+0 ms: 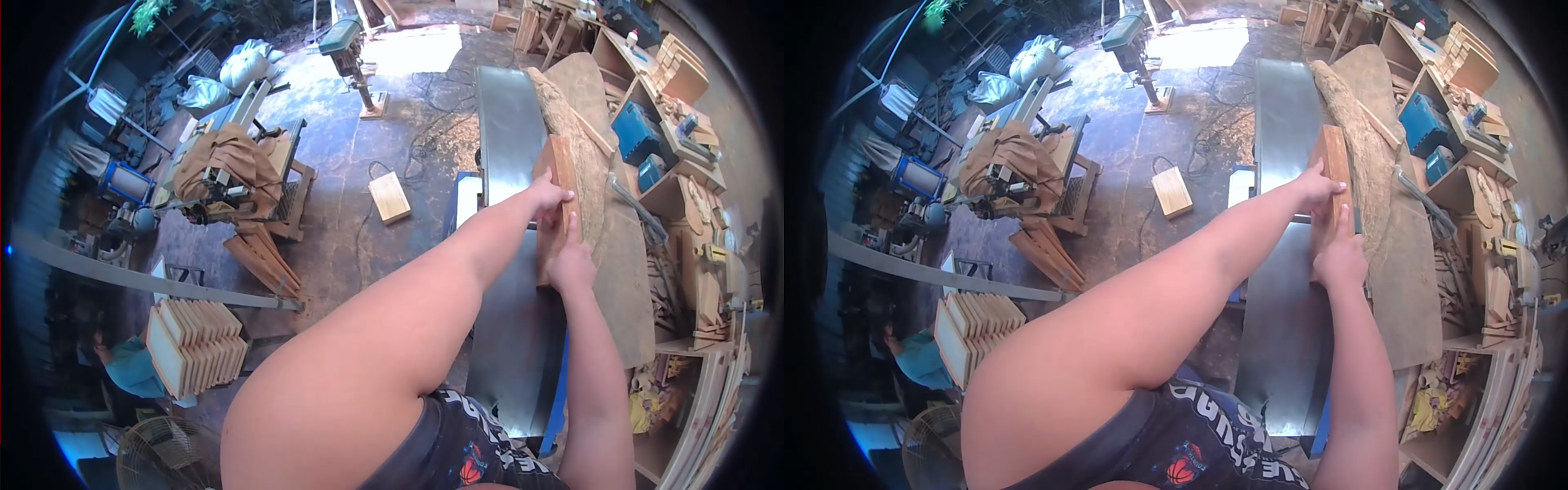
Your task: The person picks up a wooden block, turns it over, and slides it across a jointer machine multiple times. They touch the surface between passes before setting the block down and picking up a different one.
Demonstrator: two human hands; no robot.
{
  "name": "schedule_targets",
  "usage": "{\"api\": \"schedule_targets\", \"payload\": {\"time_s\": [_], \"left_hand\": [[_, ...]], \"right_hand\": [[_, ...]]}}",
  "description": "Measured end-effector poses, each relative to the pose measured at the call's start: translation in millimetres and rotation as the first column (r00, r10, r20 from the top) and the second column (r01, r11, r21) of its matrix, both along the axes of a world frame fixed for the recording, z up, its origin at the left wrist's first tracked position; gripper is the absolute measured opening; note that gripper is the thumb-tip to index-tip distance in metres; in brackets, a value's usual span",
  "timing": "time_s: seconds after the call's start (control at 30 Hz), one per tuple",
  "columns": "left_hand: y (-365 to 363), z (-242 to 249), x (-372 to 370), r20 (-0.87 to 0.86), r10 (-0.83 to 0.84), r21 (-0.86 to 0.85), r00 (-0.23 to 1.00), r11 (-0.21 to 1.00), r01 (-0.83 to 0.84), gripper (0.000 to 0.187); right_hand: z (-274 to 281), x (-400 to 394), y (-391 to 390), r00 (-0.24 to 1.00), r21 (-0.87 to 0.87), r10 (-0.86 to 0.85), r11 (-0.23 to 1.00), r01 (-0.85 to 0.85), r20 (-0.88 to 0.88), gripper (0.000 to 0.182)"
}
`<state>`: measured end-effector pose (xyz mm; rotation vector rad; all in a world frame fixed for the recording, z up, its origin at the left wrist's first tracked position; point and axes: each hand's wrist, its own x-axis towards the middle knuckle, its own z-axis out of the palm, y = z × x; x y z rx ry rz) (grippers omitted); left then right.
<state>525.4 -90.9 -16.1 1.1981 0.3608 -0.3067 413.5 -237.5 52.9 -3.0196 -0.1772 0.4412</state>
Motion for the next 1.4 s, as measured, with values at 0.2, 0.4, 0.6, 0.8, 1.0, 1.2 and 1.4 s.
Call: {"api": "schedule_targets", "payload": {"time_s": [0.2,0.4,0.6,0.8,1.0,1.2,1.4], "left_hand": [[4.6,-3.2,12.0,0.01,0.008,0.007,1.0,1.0,-0.008,0.117],[16.7,-13.7,28.3,0.094,-0.096,0.066,0.991,0.994,0.09,0.076],[21.1,5.4,23.3,0.068,-0.108,-0.013,0.992,0.994,0.11,0.087],[23.8,3.3,35.3,0.085,-0.08,0.104,0.993,0.992,0.071,0.063],[29.2,-2.1,53.4,0.119,-0.106,0.018,0.987,0.994,0.104,0.061],[40.8,-4.7,72.6,0.13,-0.117,0.019,0.985,0.993,0.115,0.06],[49.5,-2.3,88.6,0.118,-0.099,0.054,0.988,0.994,0.093,0.057]], "right_hand": [[10.4,8.8,9.0,0.999,-0.008,-0.015,1.0,0.014,-0.043,0.1],[5.5,22.0,12.0,0.999,0.04,-0.027,0.999,0.028,-0.041,0.087],[-10.1,28.8,5.5,0.997,0.032,0.045,0.998,-0.047,0.064,0.081],[-10.4,36.4,10.6,0.997,0.043,0.05,0.998,-0.053,0.054,0.085],[-16.5,50.2,16.8,0.996,0.043,0.05,0.998,-0.053,0.072,0.088],[-20.6,66.5,27.0,0.991,0.02,0.055,0.998,-0.058,0.122,0.09],[0.7,69.5,44.0,0.964,0.06,0.02,0.997,-0.037,0.265,0.086]]}}
